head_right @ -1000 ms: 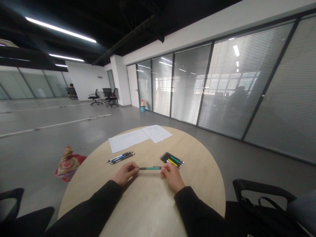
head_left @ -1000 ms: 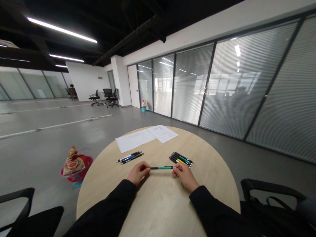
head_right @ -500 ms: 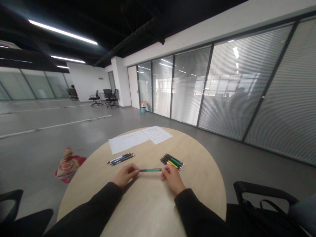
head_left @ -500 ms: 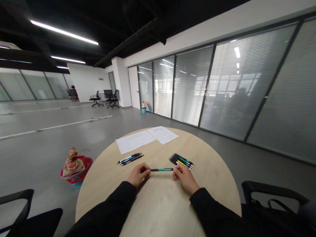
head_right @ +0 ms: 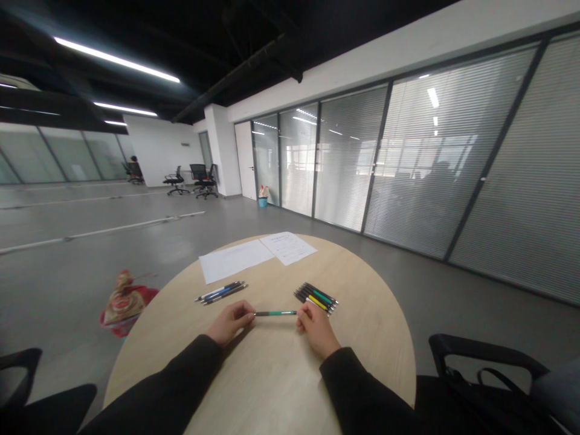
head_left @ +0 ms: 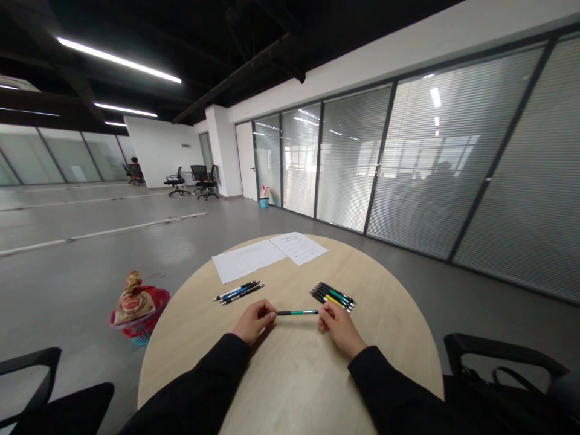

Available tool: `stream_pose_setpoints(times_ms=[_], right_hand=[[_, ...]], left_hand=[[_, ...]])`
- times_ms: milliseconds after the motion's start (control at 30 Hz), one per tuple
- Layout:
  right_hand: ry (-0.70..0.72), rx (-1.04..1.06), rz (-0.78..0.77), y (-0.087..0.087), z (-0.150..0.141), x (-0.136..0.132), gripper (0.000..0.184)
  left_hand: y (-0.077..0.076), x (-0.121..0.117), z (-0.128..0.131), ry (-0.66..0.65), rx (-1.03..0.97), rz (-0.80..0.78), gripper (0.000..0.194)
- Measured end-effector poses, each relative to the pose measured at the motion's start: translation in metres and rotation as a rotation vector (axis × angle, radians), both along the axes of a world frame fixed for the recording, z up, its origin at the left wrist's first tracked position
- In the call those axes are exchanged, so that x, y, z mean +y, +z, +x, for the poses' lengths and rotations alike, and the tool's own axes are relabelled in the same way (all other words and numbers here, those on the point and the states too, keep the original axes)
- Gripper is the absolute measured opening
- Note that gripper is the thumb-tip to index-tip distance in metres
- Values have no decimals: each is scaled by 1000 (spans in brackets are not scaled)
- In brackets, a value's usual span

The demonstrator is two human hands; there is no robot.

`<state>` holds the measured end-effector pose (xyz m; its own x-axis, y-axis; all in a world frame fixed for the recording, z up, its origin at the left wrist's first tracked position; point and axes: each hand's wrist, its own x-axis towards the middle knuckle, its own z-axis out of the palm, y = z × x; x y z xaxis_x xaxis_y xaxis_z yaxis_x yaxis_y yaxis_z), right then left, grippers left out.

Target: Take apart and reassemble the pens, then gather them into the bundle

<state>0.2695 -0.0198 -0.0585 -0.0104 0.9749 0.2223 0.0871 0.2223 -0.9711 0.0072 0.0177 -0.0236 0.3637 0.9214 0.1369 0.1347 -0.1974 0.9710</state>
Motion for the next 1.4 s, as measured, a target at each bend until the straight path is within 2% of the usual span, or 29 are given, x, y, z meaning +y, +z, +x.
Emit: stream_pose_setpoints(times_ms=[300,1400], right_hand=[[-9,-47,12,6,-1,-3,30],[-31,-200,63,1,1,-1,31]], left_hand=[[0,0,0,-3,2,-2,32],[7,-4,2,-5,20,-7,30]])
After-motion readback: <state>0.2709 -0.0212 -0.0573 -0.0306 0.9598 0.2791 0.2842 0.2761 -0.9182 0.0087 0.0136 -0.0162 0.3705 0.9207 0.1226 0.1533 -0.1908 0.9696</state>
